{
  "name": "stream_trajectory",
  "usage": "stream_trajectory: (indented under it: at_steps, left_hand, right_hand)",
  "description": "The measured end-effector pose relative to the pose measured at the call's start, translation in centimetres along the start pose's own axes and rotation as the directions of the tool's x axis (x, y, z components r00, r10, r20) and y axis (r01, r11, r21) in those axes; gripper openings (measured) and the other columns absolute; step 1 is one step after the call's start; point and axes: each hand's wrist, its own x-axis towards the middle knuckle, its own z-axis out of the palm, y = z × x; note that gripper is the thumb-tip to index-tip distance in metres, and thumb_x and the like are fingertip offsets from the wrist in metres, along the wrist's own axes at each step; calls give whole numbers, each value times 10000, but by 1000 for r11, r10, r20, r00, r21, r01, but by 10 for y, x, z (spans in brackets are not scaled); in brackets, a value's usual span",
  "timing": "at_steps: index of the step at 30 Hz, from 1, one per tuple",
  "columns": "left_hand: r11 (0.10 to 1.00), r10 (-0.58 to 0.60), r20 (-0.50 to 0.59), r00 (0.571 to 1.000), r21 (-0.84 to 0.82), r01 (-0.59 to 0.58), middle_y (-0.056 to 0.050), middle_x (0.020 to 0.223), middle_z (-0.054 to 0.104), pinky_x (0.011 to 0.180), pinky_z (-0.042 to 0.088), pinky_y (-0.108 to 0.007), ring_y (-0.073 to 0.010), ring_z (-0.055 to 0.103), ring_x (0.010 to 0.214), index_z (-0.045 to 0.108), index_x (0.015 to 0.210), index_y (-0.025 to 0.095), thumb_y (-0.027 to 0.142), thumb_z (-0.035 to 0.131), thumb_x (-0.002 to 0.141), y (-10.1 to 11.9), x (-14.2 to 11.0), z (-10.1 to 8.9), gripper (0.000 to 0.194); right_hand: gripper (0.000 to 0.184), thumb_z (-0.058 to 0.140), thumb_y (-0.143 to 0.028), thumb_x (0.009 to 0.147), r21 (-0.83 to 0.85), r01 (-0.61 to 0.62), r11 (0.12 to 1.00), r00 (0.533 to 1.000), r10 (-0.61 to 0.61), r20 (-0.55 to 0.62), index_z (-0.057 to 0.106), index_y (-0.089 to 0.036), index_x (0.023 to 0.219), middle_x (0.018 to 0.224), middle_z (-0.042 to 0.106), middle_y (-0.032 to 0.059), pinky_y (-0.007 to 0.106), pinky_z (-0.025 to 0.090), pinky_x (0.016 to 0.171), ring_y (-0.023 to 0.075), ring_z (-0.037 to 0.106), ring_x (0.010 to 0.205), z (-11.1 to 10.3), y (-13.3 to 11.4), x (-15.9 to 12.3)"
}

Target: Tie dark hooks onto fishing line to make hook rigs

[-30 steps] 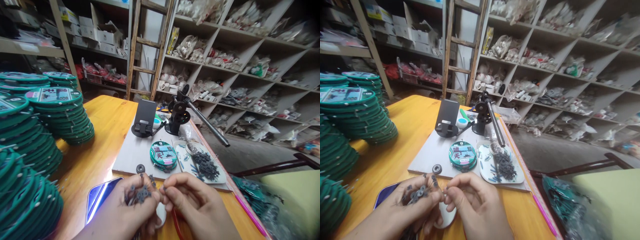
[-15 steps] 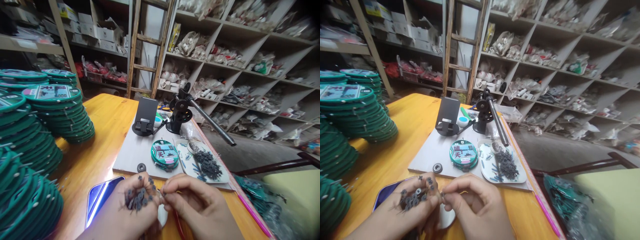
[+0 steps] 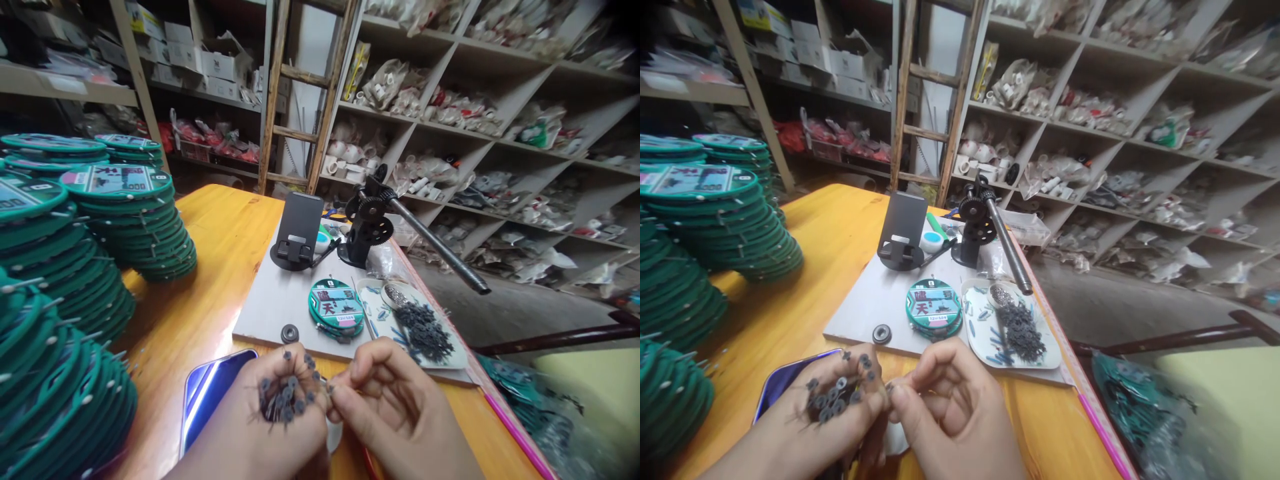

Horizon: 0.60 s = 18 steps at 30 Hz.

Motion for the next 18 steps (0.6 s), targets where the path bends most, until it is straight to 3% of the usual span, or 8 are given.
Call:
stream_trajectory:
  at_steps: [5, 11, 18]
  left_hand:
    - [999, 32, -21, 999, -21, -32, 29, 542, 564, 561, 439, -211, -124, 542, 553, 537, 578, 184, 252, 746, 648, 2, 0, -2, 231]
    - [996, 60, -15, 998, 61, -59, 26, 471, 570, 535, 399, -219, -119, 517, 515, 456, 587, 201, 336, 647, 691, -11, 7, 1, 255]
    - [998, 67, -25, 997, 19, -67, 45, 483, 535, 507, 376, -199, -94, 499, 486, 445, 580, 196, 332, 643, 652, -12, 9, 4, 250]
  right_hand:
    - [269, 864, -263, 687, 26, 3, 1000, 1000, -3, -3, 603, -207, 723, 657, 696, -35, 130, 520, 592, 80, 673, 611, 1, 2, -1]
    - [286, 877, -280, 667, 17, 7, 1000, 1000, -6, -23, 605, -199, 707, 635, 685, -38, 118, 523, 557, 74, 671, 580, 3, 1, -1]
    - [342, 886, -340, 632, -42, -32, 999, 997, 29, -65, 576, -202, 678, 624, 680, -20, 165, 531, 483, 106, 660, 538, 7, -4, -3]
